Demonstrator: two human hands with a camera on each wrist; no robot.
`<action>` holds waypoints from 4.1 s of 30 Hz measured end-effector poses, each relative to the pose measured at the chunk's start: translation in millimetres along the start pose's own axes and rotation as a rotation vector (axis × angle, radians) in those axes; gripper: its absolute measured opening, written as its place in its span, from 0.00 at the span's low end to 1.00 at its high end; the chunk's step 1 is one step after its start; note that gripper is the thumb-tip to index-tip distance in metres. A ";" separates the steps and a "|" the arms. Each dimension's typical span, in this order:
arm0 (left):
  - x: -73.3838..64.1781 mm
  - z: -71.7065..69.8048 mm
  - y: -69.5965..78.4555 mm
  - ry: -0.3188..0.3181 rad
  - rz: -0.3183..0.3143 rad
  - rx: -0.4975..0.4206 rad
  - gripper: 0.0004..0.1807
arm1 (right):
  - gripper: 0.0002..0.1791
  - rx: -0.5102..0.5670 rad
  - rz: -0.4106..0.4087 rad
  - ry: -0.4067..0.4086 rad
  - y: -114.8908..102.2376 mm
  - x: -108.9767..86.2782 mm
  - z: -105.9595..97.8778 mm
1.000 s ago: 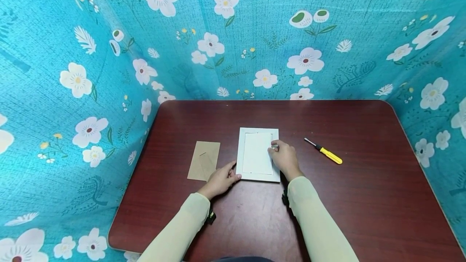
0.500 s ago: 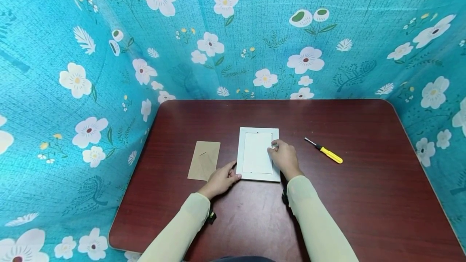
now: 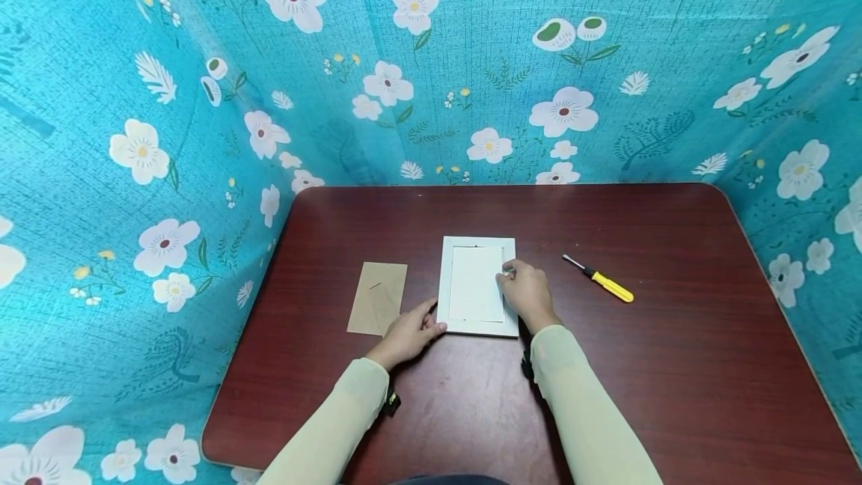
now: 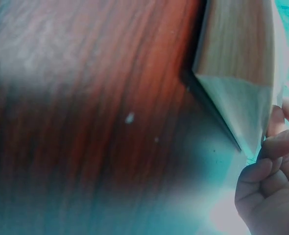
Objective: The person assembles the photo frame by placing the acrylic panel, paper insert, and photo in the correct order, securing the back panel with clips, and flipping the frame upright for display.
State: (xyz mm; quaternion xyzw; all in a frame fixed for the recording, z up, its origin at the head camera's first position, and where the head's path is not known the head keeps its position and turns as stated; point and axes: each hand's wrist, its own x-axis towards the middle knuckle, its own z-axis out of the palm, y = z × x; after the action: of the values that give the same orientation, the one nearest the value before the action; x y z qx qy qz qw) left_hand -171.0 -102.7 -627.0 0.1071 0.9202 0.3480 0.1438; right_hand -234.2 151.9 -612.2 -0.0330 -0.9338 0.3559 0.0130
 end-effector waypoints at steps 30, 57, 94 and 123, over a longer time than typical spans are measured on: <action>-6.2 -0.9 3.4 0.006 -0.009 -0.027 0.33 | 0.12 0.019 0.016 -0.013 2.0 -3.7 -2.0; -4.8 0.5 4.0 0.007 -0.018 -0.008 0.35 | 0.12 0.037 -0.025 -0.011 28.9 21.9 -15.8; -3.8 0.8 4.0 0.007 -0.004 0.024 0.35 | 0.26 -0.033 -0.029 -0.157 38.2 38.7 -8.8; -2.4 -0.6 5.8 -0.011 -0.009 0.035 0.36 | 0.24 0.155 -0.017 -0.171 45.4 39.6 -6.8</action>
State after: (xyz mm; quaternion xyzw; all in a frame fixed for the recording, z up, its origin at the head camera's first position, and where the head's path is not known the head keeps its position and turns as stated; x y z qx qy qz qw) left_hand -168.4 -99.6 -622.2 0.1073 0.9258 0.3307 0.1487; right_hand -271.0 193.1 -637.3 0.0068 -0.9015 0.4285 -0.0612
